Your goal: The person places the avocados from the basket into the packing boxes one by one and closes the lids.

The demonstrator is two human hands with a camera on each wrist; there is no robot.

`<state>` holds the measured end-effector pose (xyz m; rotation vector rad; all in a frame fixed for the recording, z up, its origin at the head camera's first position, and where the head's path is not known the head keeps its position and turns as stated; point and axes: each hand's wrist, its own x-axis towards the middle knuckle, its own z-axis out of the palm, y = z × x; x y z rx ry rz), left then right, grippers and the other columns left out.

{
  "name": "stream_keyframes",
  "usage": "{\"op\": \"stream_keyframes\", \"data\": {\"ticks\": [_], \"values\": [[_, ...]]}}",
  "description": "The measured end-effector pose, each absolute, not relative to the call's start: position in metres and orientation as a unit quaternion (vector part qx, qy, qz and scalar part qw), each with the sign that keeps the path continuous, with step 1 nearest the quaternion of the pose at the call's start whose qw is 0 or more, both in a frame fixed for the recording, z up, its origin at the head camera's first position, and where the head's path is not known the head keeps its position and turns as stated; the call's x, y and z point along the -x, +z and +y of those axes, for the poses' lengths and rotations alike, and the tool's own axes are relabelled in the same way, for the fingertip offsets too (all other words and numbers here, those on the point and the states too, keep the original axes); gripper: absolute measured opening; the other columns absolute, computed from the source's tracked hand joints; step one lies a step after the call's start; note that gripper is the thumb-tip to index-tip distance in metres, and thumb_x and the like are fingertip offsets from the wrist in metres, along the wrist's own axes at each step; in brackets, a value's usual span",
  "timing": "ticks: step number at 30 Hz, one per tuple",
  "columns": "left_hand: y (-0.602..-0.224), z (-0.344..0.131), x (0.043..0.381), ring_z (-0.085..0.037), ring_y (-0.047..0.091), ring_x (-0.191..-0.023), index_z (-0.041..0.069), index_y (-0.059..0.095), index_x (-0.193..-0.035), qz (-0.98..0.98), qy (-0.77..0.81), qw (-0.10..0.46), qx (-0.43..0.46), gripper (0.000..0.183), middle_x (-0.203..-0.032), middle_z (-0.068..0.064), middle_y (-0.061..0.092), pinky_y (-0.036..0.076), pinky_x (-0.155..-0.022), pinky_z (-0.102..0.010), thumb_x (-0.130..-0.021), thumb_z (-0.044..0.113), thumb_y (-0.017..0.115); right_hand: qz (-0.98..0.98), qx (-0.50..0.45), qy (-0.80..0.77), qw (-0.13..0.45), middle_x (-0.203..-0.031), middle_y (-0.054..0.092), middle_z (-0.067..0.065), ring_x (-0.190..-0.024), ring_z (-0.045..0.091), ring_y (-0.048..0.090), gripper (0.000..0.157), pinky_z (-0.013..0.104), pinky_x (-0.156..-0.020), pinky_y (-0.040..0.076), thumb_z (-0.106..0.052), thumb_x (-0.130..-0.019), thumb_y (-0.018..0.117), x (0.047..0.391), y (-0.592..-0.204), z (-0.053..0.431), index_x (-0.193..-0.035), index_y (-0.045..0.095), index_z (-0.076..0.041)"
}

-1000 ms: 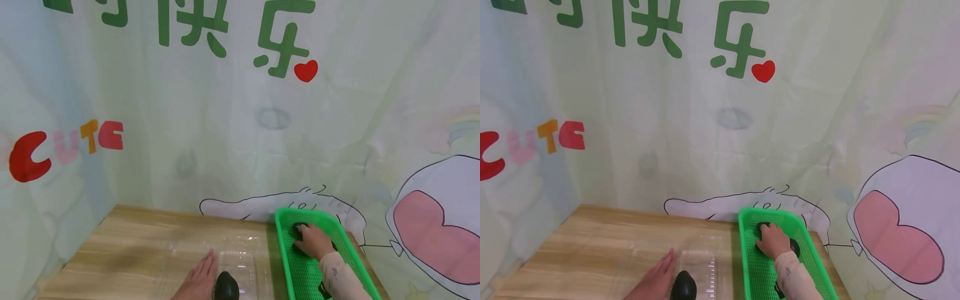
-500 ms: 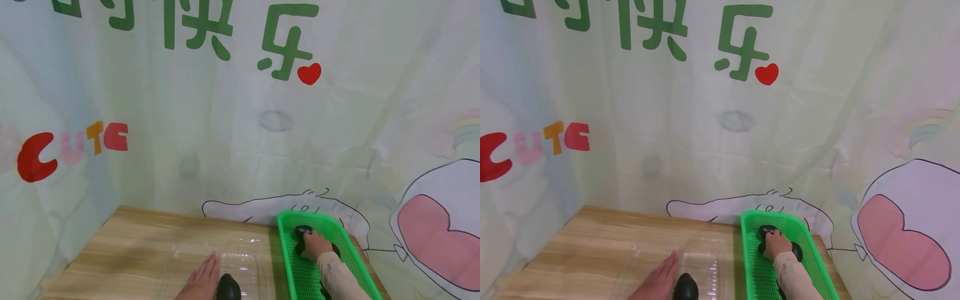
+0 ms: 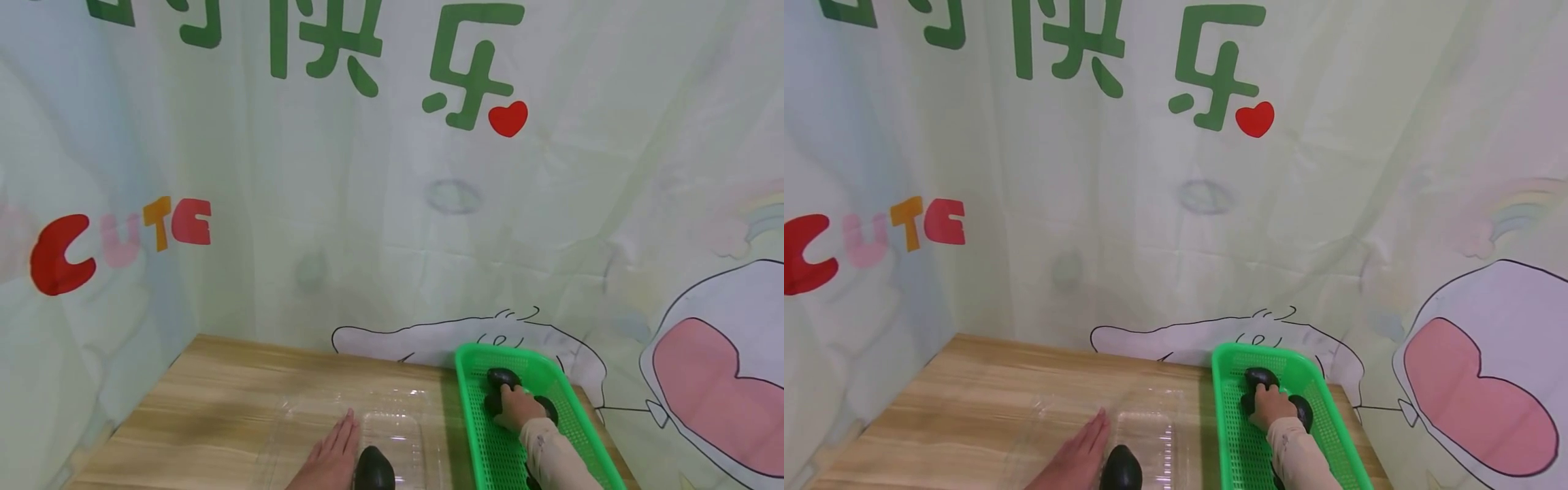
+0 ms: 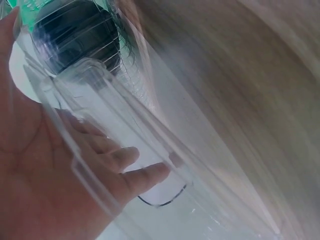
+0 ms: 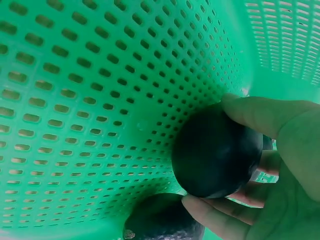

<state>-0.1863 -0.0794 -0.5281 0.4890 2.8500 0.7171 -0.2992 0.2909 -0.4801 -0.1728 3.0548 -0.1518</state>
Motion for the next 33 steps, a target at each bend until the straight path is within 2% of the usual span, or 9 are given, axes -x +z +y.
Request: {"op": "stream_keyframes", "data": {"ticks": [4, 7, 14, 19, 24, 28, 33], "values": [[-0.528, -0.081, 0.187, -0.040, 0.015, -0.145, 0.000, 0.016, -0.152, 0.951, 0.248, 0.083, -0.165, 0.142, -0.160, -0.020, 0.007, 0.022, -0.106, -0.068, -0.051, 0.091, 0.058, 0.991, 0.040, -0.057, 0.118, -0.120, 0.050, 0.034, -0.095, 0.048, 0.059, 0.063, 0.059, -0.074, 0.049, -0.027, -0.082, 0.075, 0.301, -0.482, 0.289, -0.128, 0.045, 0.004], [-0.528, -0.081, 0.188, -0.040, 0.015, -0.144, -0.001, 0.017, -0.151, 0.951, 0.246, 0.087, -0.166, 0.140, -0.160, -0.020, 0.009, 0.023, -0.106, -0.068, -0.052, 0.089, 0.061, 0.986, 0.034, -0.066, 0.150, -0.126, 0.044, 0.037, -0.096, 0.050, 0.057, 0.068, 0.060, -0.075, 0.048, -0.028, -0.084, 0.074, 0.299, -0.482, 0.289, -0.134, 0.040, 0.004], [-0.527, -0.080, 0.185, -0.040, 0.019, -0.144, -0.001, 0.018, -0.151, 0.954, 0.239, 0.065, -0.167, 0.141, -0.159, -0.020, 0.011, 0.025, -0.106, -0.066, -0.051, 0.092, 0.056, 0.983, 0.022, -0.101, 0.152, -0.129, 0.043, 0.039, -0.102, 0.051, 0.055, 0.066, 0.060, -0.081, 0.046, -0.022, -0.086, 0.070, 0.297, -0.482, 0.291, -0.136, 0.038, 0.007], [-0.528, -0.080, 0.183, -0.040, 0.020, -0.143, -0.001, 0.020, -0.150, 0.956, 0.237, 0.048, -0.168, 0.141, -0.159, -0.020, 0.013, 0.026, -0.106, -0.066, -0.052, 0.092, 0.055, 0.984, 0.014, -0.101, 0.149, -0.127, 0.045, 0.038, -0.100, 0.047, 0.057, 0.065, 0.058, -0.081, 0.047, -0.024, -0.085, 0.070, 0.297, -0.485, 0.291, -0.135, 0.040, 0.006], [-0.530, -0.080, 0.181, -0.041, 0.025, -0.141, -0.003, 0.023, -0.149, 0.957, 0.234, 0.018, -0.173, 0.140, -0.157, -0.021, 0.018, 0.030, -0.104, -0.065, -0.052, 0.094, 0.053, 0.982, 0.011, -0.109, 0.153, -0.129, 0.044, 0.039, -0.106, 0.049, 0.055, 0.068, 0.059, -0.084, 0.046, -0.026, -0.084, 0.072, 0.295, -0.482, 0.289, -0.136, 0.040, 0.006], [-0.531, -0.080, 0.183, -0.040, 0.022, -0.142, -0.001, 0.019, -0.150, 0.955, 0.236, 0.041, -0.172, 0.141, -0.159, -0.021, 0.014, 0.027, -0.105, -0.066, -0.052, 0.093, 0.052, 0.979, 0.012, -0.117, 0.167, -0.132, 0.043, 0.039, -0.116, 0.052, 0.049, 0.075, 0.061, -0.091, 0.042, -0.029, -0.085, 0.071, 0.291, -0.477, 0.291, -0.138, 0.036, 0.011], [-0.530, -0.082, 0.186, -0.041, 0.019, -0.143, -0.001, 0.018, -0.151, 0.953, 0.244, 0.065, -0.170, 0.137, -0.159, -0.020, 0.010, 0.025, -0.106, -0.067, -0.054, 0.087, 0.061, 0.975, 0.002, -0.133, 0.179, -0.134, 0.045, 0.038, -0.121, 0.052, 0.045, 0.083, 0.062, -0.095, 0.039, -0.037, -0.087, 0.069, 0.284, -0.468, 0.292, -0.141, 0.030, 0.014]]}}
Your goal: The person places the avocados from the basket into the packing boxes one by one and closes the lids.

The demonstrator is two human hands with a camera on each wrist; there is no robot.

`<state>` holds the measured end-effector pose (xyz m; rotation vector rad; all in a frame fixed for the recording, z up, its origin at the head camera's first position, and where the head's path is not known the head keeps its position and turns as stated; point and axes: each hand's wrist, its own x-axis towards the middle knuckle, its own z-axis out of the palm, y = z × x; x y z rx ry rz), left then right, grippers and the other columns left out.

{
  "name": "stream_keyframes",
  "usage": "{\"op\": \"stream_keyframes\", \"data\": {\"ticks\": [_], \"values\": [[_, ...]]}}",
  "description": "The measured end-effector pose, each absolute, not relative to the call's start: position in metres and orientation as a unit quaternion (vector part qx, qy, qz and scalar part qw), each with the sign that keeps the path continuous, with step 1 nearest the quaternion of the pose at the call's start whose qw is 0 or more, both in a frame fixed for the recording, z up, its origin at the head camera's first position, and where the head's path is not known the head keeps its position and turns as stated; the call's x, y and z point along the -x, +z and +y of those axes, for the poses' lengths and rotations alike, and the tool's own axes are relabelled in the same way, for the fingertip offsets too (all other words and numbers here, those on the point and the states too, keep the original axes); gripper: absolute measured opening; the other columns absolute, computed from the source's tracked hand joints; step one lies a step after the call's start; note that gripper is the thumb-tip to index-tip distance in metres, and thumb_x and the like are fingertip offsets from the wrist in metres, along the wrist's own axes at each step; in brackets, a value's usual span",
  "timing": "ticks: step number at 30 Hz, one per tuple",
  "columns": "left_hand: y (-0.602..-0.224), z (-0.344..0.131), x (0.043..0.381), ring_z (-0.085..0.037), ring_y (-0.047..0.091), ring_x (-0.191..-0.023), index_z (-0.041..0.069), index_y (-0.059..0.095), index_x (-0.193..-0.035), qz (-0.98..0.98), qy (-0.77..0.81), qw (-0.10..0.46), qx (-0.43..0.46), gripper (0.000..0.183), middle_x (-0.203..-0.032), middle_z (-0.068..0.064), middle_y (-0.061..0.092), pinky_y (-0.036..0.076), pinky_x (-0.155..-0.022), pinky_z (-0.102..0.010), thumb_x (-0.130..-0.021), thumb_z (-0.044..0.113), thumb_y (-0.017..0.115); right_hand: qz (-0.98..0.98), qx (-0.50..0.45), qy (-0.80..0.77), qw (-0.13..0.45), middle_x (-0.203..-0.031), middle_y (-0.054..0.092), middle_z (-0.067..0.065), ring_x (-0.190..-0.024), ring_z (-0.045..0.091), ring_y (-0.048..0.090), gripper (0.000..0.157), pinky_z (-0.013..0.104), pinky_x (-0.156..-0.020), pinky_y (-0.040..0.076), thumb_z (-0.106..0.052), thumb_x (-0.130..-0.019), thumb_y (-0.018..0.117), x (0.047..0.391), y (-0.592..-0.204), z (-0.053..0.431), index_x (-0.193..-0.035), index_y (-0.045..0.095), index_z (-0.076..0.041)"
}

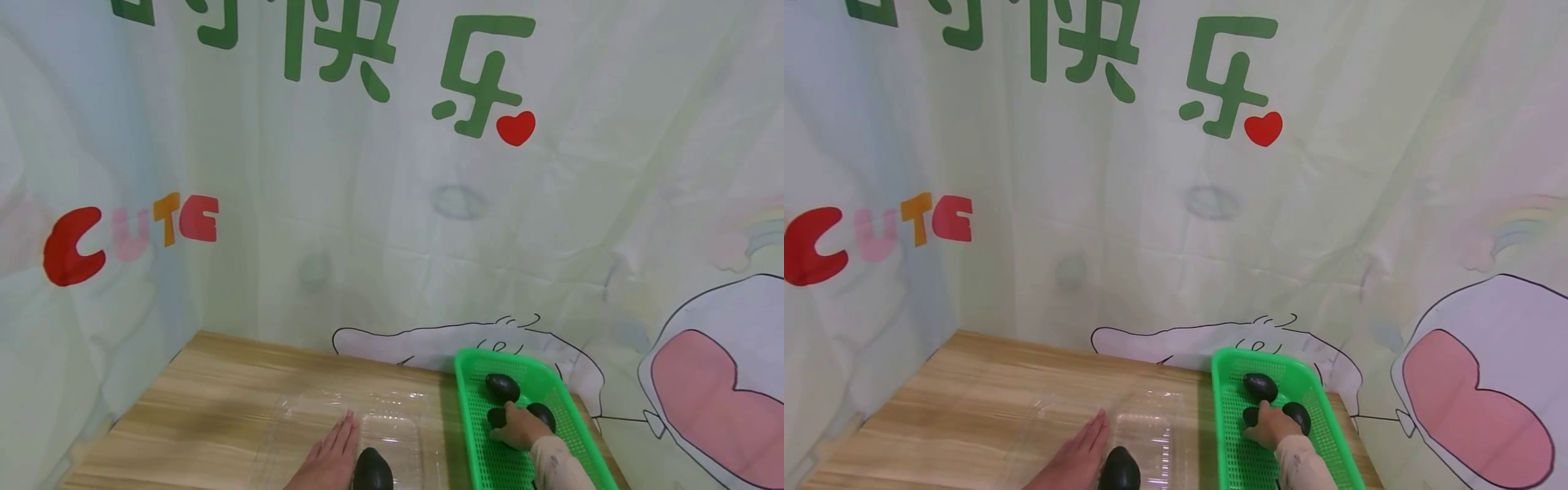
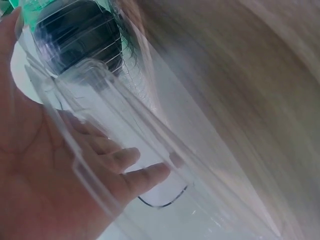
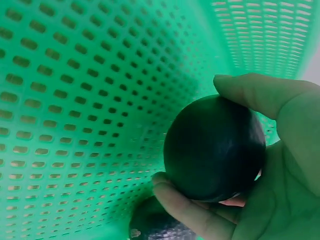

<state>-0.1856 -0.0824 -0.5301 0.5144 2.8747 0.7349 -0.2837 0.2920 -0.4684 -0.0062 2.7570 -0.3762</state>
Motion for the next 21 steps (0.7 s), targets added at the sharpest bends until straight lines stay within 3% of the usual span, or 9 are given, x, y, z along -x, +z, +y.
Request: {"op": "stream_keyframes", "data": {"ticks": [6, 11, 21], "values": [[-0.528, -0.083, 0.185, -0.042, 0.018, -0.143, -0.002, 0.020, -0.150, 0.952, 0.244, 0.065, -0.173, 0.135, -0.159, -0.021, 0.011, 0.025, -0.106, -0.067, -0.056, 0.084, 0.063, 0.970, -0.016, -0.161, 0.181, -0.137, 0.035, 0.044, -0.125, 0.057, 0.037, 0.092, 0.066, -0.095, 0.036, -0.046, -0.087, 0.064, 0.275, -0.457, 0.292, -0.142, 0.024, 0.015], [-0.525, -0.082, 0.188, -0.040, 0.017, -0.144, 0.000, 0.019, -0.151, 0.954, 0.228, 0.100, -0.164, 0.136, -0.160, -0.018, 0.009, 0.023, -0.106, -0.067, -0.055, 0.086, 0.061, 0.972, -0.032, -0.179, 0.147, -0.137, 0.031, 0.046, -0.124, 0.058, 0.037, 0.098, 0.065, -0.093, 0.038, -0.053, -0.087, 0.059, 0.268, -0.448, 0.290, -0.141, 0.021, 0.019], [-0.524, -0.081, 0.189, -0.040, 0.015, -0.145, 0.001, 0.019, -0.151, 0.955, 0.223, 0.109, -0.162, 0.137, -0.160, -0.018, 0.008, 0.022, -0.108, -0.066, -0.054, 0.087, 0.062, 0.974, -0.042, -0.200, 0.100, -0.132, 0.039, 0.041, -0.116, 0.055, 0.046, 0.098, 0.062, -0.085, 0.044, -0.058, -0.085, 0.059, 0.252, -0.429, 0.282, -0.140, 0.026, 0.015]]}}
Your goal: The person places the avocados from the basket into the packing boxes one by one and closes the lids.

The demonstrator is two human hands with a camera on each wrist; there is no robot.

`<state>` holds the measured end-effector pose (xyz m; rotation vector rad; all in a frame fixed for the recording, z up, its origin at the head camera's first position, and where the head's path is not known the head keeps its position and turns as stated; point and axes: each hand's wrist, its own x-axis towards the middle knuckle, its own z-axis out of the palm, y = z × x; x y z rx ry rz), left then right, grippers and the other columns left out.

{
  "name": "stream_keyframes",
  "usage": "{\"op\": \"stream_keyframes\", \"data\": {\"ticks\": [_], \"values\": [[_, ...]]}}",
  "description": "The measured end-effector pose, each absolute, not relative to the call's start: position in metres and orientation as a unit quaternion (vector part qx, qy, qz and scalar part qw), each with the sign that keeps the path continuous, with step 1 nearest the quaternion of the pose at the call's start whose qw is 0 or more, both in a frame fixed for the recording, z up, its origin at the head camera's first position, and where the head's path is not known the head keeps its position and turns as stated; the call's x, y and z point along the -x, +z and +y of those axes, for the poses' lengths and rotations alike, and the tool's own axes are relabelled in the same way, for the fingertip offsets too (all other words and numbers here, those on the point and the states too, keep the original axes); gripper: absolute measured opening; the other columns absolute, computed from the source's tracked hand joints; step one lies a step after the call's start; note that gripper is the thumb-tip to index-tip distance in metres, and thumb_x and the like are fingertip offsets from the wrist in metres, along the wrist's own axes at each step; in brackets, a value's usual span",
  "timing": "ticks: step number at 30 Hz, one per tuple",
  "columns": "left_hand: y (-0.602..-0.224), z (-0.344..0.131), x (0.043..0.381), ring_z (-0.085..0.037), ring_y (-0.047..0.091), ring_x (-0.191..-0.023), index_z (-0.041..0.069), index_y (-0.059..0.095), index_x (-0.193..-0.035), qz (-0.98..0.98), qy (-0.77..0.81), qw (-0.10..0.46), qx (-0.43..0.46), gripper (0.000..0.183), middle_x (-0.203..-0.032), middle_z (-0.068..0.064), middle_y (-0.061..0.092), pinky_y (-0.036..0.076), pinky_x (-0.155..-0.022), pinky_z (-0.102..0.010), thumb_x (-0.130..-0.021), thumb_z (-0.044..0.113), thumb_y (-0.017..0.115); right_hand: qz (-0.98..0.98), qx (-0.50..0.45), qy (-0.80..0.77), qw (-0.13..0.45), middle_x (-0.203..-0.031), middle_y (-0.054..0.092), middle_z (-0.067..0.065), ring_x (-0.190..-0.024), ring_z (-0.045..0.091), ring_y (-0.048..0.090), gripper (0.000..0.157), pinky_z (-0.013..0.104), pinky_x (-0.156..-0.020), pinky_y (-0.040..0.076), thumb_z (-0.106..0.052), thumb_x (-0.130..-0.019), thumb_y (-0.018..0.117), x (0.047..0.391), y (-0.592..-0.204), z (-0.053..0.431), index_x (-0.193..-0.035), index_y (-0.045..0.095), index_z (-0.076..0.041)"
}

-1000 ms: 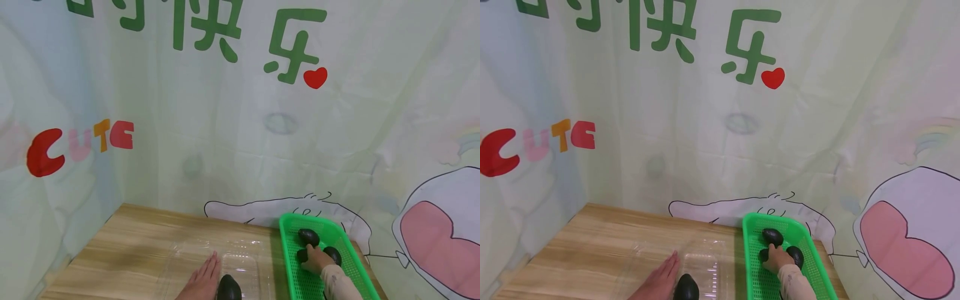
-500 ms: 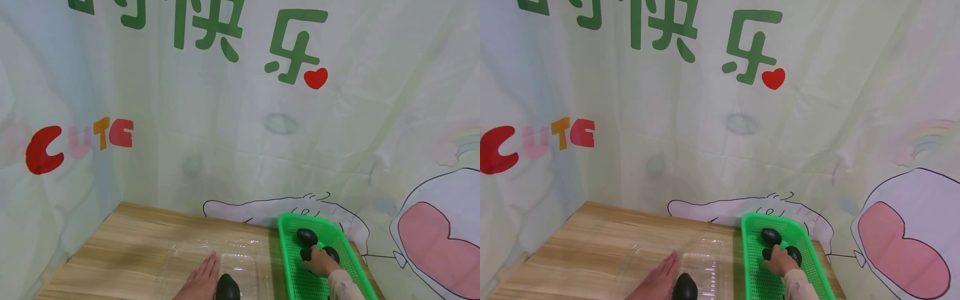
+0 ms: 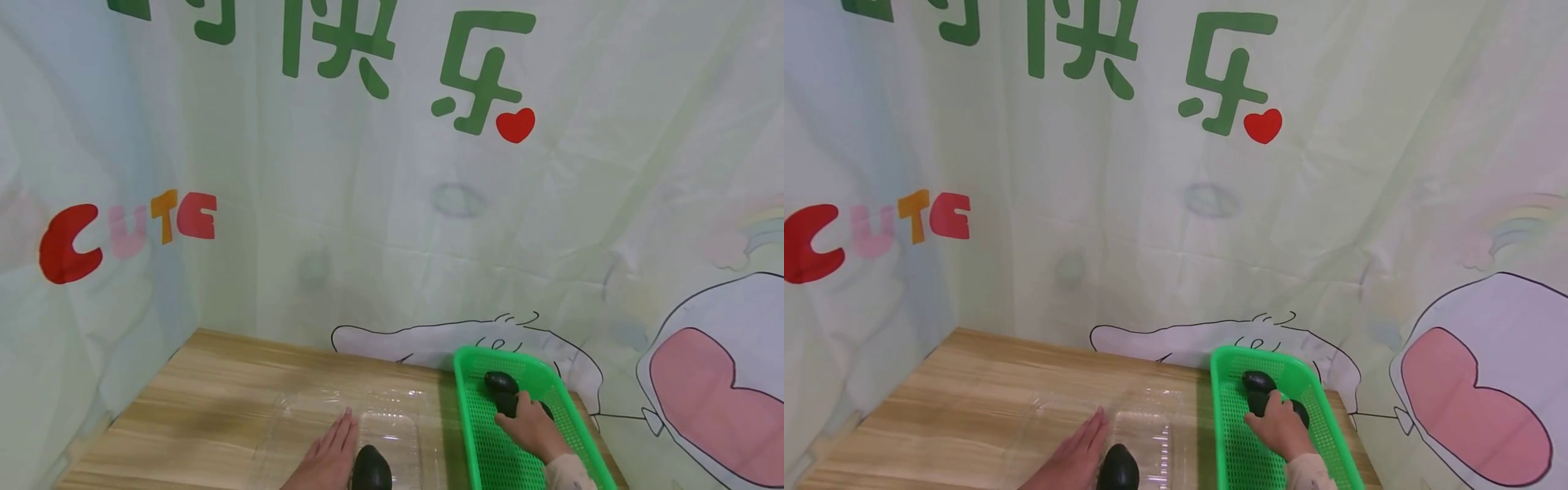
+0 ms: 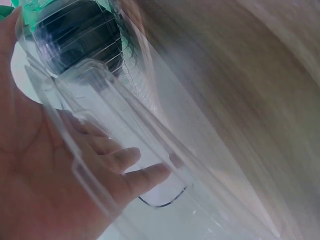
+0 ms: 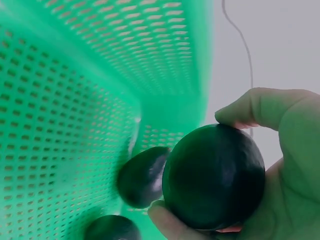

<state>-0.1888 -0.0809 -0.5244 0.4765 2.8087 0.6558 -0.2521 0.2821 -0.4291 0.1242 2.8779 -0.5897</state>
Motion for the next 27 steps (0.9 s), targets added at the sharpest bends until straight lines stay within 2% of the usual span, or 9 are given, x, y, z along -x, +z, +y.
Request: {"op": "stream_keyframes", "data": {"ticks": [6, 9, 13, 22, 25, 27], "values": [[-0.525, -0.082, 0.185, -0.041, 0.016, -0.144, -0.001, 0.019, -0.151, 0.956, 0.223, 0.080, -0.173, 0.137, -0.160, -0.020, 0.008, 0.024, -0.107, -0.066, -0.055, 0.090, 0.057, 0.978, -0.042, -0.193, 0.073, -0.129, 0.047, 0.037, -0.113, 0.050, 0.051, 0.093, 0.059, -0.082, 0.047, -0.057, -0.085, 0.059, 0.241, -0.419, 0.273, -0.139, 0.030, 0.012], [-0.525, -0.083, 0.183, -0.041, 0.016, -0.144, -0.001, 0.020, -0.151, 0.957, 0.220, 0.062, -0.180, 0.139, -0.160, -0.020, 0.009, 0.026, -0.106, -0.065, -0.054, 0.092, 0.053, 0.979, -0.047, -0.190, 0.055, -0.124, 0.052, 0.030, -0.106, 0.042, 0.057, 0.088, 0.054, -0.076, 0.049, -0.056, -0.084, 0.061, 0.234, -0.413, 0.266, -0.137, 0.034, 0.009], [-0.525, -0.084, 0.183, -0.040, 0.017, -0.144, -0.001, 0.020, -0.151, 0.957, 0.220, 0.065, -0.180, 0.141, -0.159, -0.020, 0.010, 0.026, -0.107, -0.065, -0.052, 0.094, 0.053, 0.980, -0.056, -0.189, 0.037, -0.118, 0.058, 0.022, -0.096, 0.031, 0.059, 0.082, 0.047, -0.069, 0.049, -0.054, -0.082, 0.064, 0.225, -0.404, 0.255, -0.134, 0.040, 0.005], [-0.528, -0.084, 0.185, -0.040, 0.015, -0.145, 0.001, 0.018, -0.151, 0.953, 0.230, 0.084, -0.178, 0.142, -0.160, -0.019, 0.009, 0.024, -0.106, -0.067, -0.050, 0.094, 0.053, 0.977, -0.071, -0.196, 0.052, -0.126, 0.056, 0.022, -0.107, 0.038, 0.059, 0.091, 0.052, -0.073, 0.051, -0.064, -0.078, 0.064, 0.210, -0.399, 0.237, -0.137, 0.041, 0.002], [-0.527, -0.084, 0.184, -0.039, 0.014, -0.145, 0.001, 0.018, -0.152, 0.953, 0.230, 0.087, -0.177, 0.143, -0.160, -0.019, 0.008, 0.023, -0.107, -0.066, -0.049, 0.095, 0.052, 0.977, -0.065, -0.197, 0.052, -0.121, 0.060, 0.019, -0.103, 0.036, 0.061, 0.088, 0.051, -0.072, 0.051, -0.064, -0.078, 0.065, 0.204, -0.399, 0.228, -0.134, 0.044, 0.001], [-0.527, -0.084, 0.184, -0.039, 0.015, -0.145, 0.001, 0.019, -0.151, 0.954, 0.226, 0.088, -0.177, 0.144, -0.160, -0.019, 0.009, 0.024, -0.107, -0.065, -0.048, 0.095, 0.052, 0.977, -0.058, -0.198, 0.046, -0.114, 0.063, 0.016, -0.094, 0.032, 0.063, 0.086, 0.048, -0.068, 0.051, -0.063, -0.078, 0.066, 0.199, -0.401, 0.220, -0.132, 0.046, 0.000]]}}
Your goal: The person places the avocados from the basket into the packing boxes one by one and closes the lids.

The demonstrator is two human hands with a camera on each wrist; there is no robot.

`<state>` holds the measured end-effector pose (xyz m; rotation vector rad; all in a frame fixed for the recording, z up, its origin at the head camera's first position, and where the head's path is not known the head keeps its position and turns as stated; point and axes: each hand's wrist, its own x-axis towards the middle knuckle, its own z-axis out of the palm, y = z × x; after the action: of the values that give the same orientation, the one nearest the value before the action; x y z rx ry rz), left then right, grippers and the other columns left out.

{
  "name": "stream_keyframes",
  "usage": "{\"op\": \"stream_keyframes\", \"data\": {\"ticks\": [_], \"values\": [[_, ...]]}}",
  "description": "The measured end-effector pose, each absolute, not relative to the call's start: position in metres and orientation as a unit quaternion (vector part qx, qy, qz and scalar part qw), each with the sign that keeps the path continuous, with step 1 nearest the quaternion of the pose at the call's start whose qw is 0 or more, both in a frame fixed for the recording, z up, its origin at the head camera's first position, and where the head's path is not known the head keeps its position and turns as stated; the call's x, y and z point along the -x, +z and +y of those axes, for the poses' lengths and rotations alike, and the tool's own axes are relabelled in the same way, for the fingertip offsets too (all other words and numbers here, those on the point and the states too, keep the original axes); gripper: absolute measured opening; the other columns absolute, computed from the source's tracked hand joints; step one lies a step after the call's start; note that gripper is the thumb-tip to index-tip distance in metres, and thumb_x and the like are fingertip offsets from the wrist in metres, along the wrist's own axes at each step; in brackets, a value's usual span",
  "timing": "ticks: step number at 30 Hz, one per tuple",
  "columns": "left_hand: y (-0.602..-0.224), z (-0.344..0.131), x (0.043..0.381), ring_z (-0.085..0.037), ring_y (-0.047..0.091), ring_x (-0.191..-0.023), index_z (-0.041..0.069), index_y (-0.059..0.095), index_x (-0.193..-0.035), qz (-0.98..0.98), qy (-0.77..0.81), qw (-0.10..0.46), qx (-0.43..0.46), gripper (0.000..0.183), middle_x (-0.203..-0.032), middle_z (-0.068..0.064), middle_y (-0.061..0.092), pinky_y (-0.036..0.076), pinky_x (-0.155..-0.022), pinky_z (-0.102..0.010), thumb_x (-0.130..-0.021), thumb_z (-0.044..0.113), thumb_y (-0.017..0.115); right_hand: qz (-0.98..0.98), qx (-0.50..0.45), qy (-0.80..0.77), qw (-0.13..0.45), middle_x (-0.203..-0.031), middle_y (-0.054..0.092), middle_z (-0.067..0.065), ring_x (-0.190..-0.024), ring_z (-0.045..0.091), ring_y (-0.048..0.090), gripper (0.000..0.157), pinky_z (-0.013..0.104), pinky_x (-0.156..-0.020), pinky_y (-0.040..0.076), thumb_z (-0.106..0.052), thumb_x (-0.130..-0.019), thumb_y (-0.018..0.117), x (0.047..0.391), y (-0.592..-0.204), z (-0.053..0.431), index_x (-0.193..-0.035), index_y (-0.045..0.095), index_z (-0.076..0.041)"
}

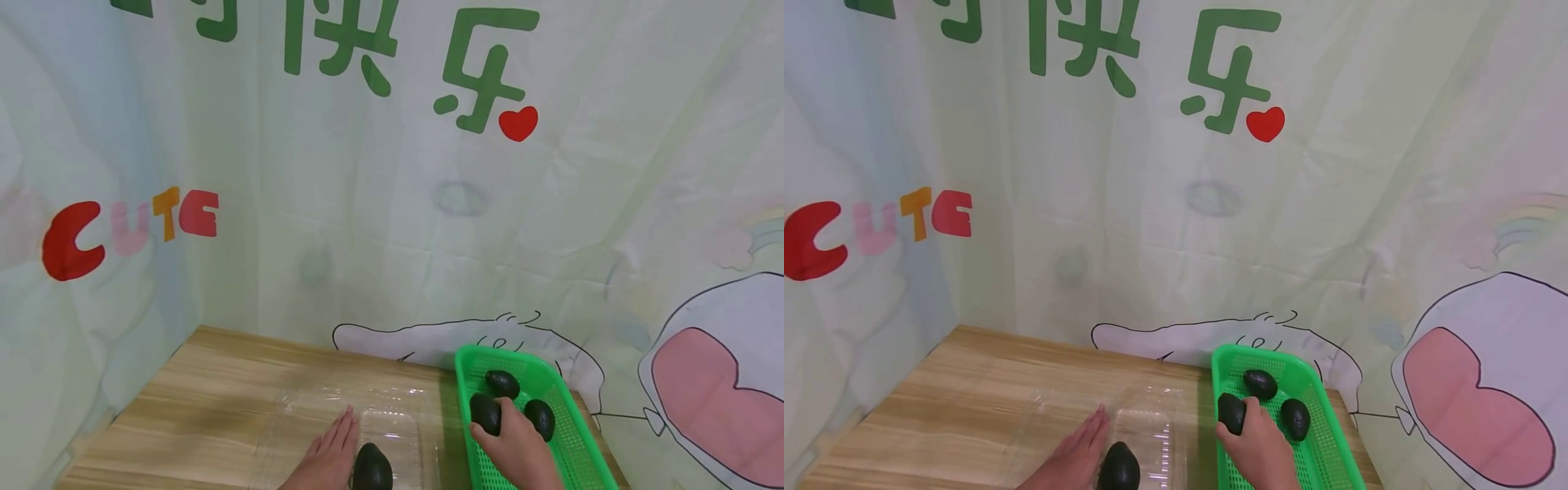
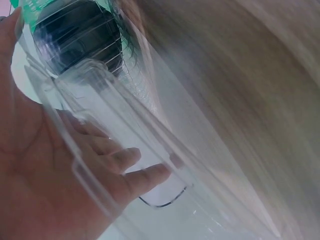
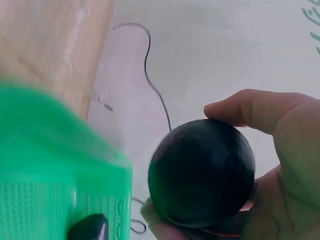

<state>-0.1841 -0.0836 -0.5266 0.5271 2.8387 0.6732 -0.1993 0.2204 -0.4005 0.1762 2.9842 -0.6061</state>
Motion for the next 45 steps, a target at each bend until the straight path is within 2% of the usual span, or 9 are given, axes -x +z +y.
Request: {"op": "stream_keyframes", "data": {"ticks": [5, 11, 18, 28, 33, 38, 42, 45], "values": [[-0.526, -0.083, 0.185, -0.040, 0.015, -0.145, 0.001, 0.019, -0.151, 0.956, 0.218, 0.093, -0.173, 0.142, -0.160, -0.018, 0.009, 0.024, -0.107, -0.065, -0.050, 0.094, 0.054, 0.979, -0.052, -0.195, 0.030, -0.098, 0.065, 0.008, -0.079, 0.021, 0.060, 0.079, 0.039, -0.061, 0.047, -0.059, -0.077, 0.069, 0.191, -0.410, 0.201, -0.128, 0.050, -0.002], [-0.525, -0.084, 0.185, -0.041, 0.015, -0.144, 0.000, 0.018, -0.151, 0.954, 0.226, 0.091, -0.174, 0.137, -0.160, -0.019, 0.007, 0.024, -0.107, -0.066, -0.054, 0.089, 0.057, 0.977, -0.042, -0.208, 0.030, -0.095, 0.062, 0.012, -0.079, 0.024, 0.057, 0.072, 0.039, -0.063, 0.048, -0.049, -0.076, 0.075, 0.186, -0.423, 0.179, -0.122, 0.052, 0.000], [-0.523, -0.084, 0.185, -0.040, 0.015, -0.144, 0.001, 0.018, -0.151, 0.955, 0.219, 0.096, -0.176, 0.133, -0.160, -0.019, 0.007, 0.025, -0.107, -0.064, -0.058, 0.086, 0.060, 0.973, 0.014, -0.227, 0.026, -0.103, 0.051, 0.015, -0.078, 0.025, 0.052, 0.064, 0.041, -0.062, 0.047, -0.048, -0.078, 0.072, 0.181, -0.444, 0.162, -0.118, 0.055, -0.001], [-0.522, -0.083, 0.187, -0.040, 0.013, -0.145, 0.002, 0.017, -0.152, 0.950, 0.234, 0.113, -0.171, 0.130, -0.160, -0.018, 0.006, 0.023, -0.107, -0.066, -0.060, 0.080, 0.066, 0.971, -0.007, -0.228, 0.079, -0.093, 0.058, 0.009, -0.076, 0.023, 0.053, 0.068, 0.040, -0.062, 0.046, -0.052, -0.078, 0.071, 0.185, -0.470, 0.146, -0.118, 0.055, 0.001], [-0.523, -0.085, 0.186, -0.041, 0.014, -0.144, 0.000, 0.017, -0.151, 0.948, 0.244, 0.101, -0.178, 0.133, -0.160, -0.019, 0.006, 0.023, -0.106, -0.067, -0.058, 0.080, 0.067, 0.975, -0.007, -0.216, 0.049, -0.086, 0.059, 0.011, -0.073, 0.024, 0.053, 0.065, 0.040, -0.060, 0.045, -0.053, -0.076, 0.072, 0.183, -0.477, 0.138, -0.113, 0.057, -0.001], [-0.525, -0.085, 0.186, -0.041, 0.015, -0.144, -0.003, 0.019, -0.150, 0.945, 0.254, 0.093, -0.183, 0.134, -0.159, -0.021, 0.007, 0.025, -0.104, -0.068, -0.057, 0.078, 0.070, 0.982, -0.016, -0.182, 0.041, -0.089, 0.059, 0.013, -0.081, 0.027, 0.056, 0.068, 0.045, -0.063, 0.048, -0.059, -0.072, 0.073, 0.178, -0.486, 0.129, -0.111, 0.058, -0.006], [-0.523, -0.083, 0.187, -0.039, 0.016, -0.144, -0.001, 0.018, -0.151, 0.948, 0.248, 0.103, -0.173, 0.137, -0.160, -0.019, 0.008, 0.025, -0.105, -0.067, -0.055, 0.086, 0.063, 0.986, 0.005, -0.164, 0.024, -0.093, 0.060, 0.013, -0.086, 0.030, 0.055, 0.065, 0.047, -0.067, 0.049, -0.059, -0.073, 0.071, 0.176, -0.493, 0.125, -0.110, 0.059, -0.006], [-0.522, -0.082, 0.187, -0.039, 0.016, -0.144, 0.000, 0.018, -0.151, 0.951, 0.239, 0.107, -0.165, 0.140, -0.160, -0.018, 0.009, 0.026, -0.105, -0.067, -0.053, 0.092, 0.056, 0.990, 0.022, -0.141, -0.007, -0.090, 0.060, 0.010, -0.086, 0.029, 0.052, 0.065, 0.045, -0.068, 0.048, -0.059, -0.072, 0.071, 0.176, -0.498, 0.124, -0.107, 0.059, -0.006]]}}
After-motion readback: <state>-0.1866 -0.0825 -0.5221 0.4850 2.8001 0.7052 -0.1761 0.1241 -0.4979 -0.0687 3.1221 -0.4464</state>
